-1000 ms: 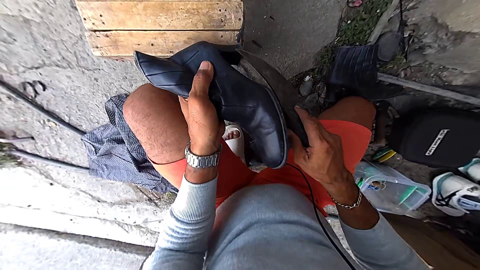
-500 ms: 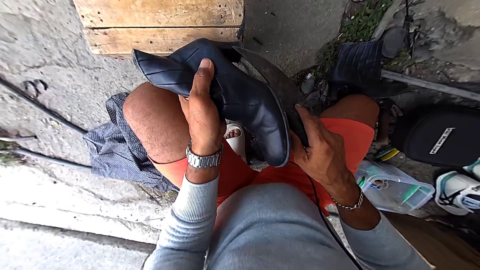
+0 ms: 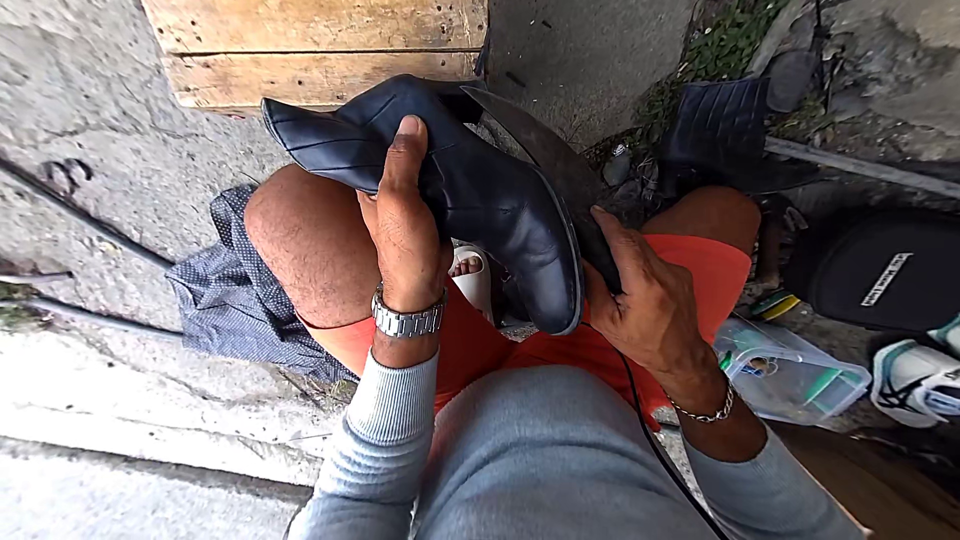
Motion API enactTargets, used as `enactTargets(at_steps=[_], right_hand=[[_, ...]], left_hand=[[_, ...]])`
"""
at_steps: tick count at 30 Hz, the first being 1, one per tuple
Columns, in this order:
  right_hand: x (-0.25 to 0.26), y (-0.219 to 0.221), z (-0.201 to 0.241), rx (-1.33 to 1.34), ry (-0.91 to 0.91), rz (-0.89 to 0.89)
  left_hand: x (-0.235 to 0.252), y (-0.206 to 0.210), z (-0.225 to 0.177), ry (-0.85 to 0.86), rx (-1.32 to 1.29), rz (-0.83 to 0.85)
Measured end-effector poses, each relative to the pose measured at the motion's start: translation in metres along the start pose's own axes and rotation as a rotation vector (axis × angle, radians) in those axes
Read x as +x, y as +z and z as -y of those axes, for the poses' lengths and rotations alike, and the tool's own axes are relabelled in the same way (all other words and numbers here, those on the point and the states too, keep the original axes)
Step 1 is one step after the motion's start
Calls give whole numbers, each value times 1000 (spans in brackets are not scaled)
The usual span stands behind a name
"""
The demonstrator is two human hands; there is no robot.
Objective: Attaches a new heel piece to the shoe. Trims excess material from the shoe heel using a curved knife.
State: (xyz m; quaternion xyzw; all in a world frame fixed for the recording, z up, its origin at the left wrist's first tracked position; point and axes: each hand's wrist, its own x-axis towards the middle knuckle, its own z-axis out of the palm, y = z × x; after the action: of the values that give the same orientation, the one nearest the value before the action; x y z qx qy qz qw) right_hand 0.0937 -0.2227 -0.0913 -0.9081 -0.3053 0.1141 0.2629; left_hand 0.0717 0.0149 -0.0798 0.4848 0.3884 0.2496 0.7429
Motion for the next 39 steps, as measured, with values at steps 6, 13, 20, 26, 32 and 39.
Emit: enactTargets(at_steps=[6, 13, 20, 26, 32, 39], right_hand=[[1, -1, 2, 12, 2, 8], [1, -1, 3, 2, 6, 13], [5, -4, 6, -24, 9, 26], [10, -13, 10, -40, 12, 45], [29, -20, 20, -92, 18, 115], [6, -50, -14, 141, 185, -21]], left_hand=[[6, 4, 2, 14, -44, -37], [6, 4, 2, 15, -45, -36], [-5, -3, -2, -32, 22, 22], [-5, -6, -4, -55, 19, 40], [-11, -8, 4, -100, 148, 101], [-4, -8, 16, 15, 88, 111]])
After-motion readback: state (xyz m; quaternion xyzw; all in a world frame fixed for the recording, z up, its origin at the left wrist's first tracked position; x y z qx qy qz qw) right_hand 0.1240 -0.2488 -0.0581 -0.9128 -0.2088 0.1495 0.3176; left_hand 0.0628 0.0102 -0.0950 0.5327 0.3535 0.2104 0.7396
